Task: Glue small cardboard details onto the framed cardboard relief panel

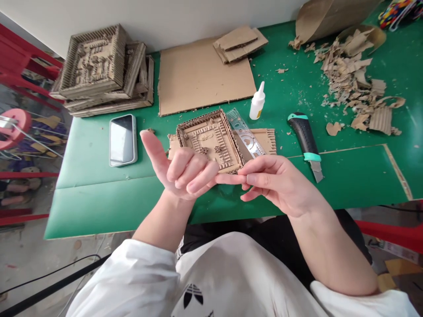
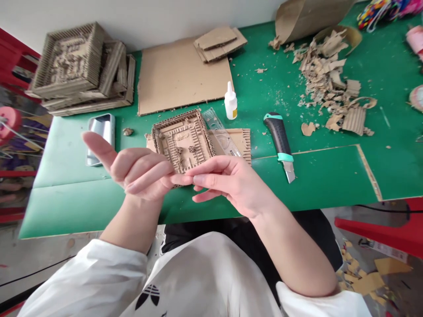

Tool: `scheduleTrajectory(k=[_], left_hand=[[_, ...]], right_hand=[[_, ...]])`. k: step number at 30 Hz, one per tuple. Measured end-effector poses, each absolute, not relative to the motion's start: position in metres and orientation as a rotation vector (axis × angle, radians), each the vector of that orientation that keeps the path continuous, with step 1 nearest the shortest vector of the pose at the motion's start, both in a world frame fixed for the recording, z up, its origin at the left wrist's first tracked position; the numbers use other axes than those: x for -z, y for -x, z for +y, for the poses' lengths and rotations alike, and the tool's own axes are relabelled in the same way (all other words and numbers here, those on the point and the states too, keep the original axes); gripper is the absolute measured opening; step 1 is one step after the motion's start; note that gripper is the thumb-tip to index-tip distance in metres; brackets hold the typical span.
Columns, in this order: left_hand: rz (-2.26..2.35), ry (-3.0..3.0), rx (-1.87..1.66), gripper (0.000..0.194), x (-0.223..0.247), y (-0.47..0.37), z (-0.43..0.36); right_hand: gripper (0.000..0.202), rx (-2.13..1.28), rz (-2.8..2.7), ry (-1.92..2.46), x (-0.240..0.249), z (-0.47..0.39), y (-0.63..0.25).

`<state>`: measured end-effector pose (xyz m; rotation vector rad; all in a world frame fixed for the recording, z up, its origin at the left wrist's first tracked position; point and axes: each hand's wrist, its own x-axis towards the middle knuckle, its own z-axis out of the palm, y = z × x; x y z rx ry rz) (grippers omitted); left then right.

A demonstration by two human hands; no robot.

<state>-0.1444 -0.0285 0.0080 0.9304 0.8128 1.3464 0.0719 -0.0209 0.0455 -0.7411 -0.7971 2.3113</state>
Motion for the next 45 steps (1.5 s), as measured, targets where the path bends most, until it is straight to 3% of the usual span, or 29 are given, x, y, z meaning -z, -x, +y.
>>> scheduleTrajectory(k=[27,32,36,40,45], left_hand=[[0.833,-1.137,-1.268,0.076,-0.009,0.142,-0.025],[0.495,-1.21,-1.41,0.074,-0.025,0.132,-0.025],[0.407,-1.195,-1.449,0.062,-0.038,0.116,-0.028],[0.621,-1.526,-1.49,0.029,-0.034,0.104,-0.034],[0.629,-1.834,-1.344,0.024,-0.036,0.098,-0.039]], right_hand=[[0.006,-2.539,-0.529,0.65,-0.033,-0.023,-0.057],[0.013,-2.596,-0.529,0.617,-0.021,-0.029,-0.049],[0.017,-2.502,-0.618,0.27,-0.018,-0.027,-0.052],[0.021,-2.467,-0.667,0.073,-0.011,-0.028,-0.048],[0.03,-2.52,-0.713,0.097,-0.004,-0.03,-0.043]])
